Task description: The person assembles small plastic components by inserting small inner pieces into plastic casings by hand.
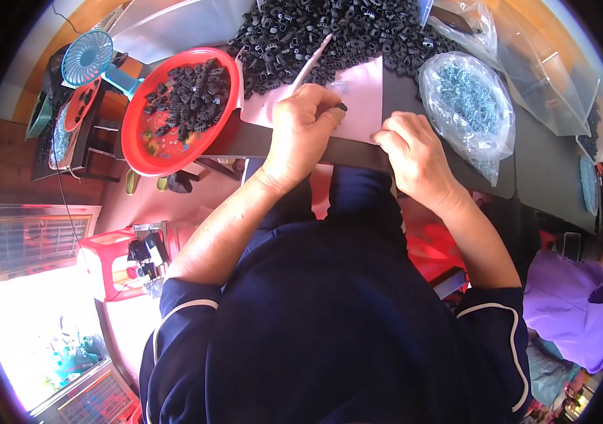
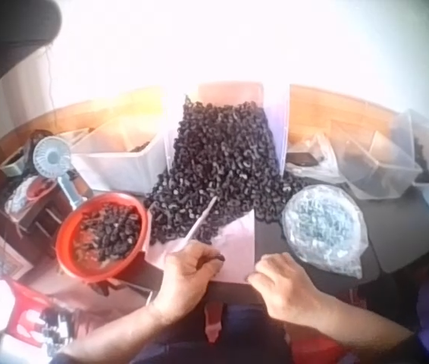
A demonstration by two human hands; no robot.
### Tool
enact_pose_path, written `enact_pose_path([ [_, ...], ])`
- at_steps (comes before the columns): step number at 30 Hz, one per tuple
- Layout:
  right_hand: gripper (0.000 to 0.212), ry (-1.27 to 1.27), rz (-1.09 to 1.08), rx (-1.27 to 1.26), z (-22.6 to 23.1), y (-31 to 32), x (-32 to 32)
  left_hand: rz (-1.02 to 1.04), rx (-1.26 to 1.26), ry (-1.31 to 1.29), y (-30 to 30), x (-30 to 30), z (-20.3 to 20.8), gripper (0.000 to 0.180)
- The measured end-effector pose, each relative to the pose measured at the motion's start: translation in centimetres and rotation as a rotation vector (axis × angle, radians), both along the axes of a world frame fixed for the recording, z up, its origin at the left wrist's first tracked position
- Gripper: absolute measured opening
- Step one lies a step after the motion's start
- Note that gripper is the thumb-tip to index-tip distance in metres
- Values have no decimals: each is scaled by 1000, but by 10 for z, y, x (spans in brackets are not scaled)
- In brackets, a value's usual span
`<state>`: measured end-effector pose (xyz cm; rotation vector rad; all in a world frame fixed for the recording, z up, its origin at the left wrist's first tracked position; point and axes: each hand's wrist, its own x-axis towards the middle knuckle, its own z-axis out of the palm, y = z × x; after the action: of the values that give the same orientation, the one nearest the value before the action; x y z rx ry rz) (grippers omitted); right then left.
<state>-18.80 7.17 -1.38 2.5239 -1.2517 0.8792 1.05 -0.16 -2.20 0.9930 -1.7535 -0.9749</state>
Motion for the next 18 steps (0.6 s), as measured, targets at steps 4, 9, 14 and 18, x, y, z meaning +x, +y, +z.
enact_pose_path([
  [4, 16, -49, -18, -37, -11, 18, 2, 42, -357, -243, -4, -7, -6, 14],
  [9, 14, -75, -6, -25, -16, 22, -1, 84, -475, -404, -2, -10, -5, 10],
  [14, 17, -70, 56, -53, -20, 28, -8, 53, -436, -446, 1, -10, -5, 11],
  [18, 17, -26, 88, -158, -26, 30, -10, 62, -489, -464, 3, -10, -5, 12],
])
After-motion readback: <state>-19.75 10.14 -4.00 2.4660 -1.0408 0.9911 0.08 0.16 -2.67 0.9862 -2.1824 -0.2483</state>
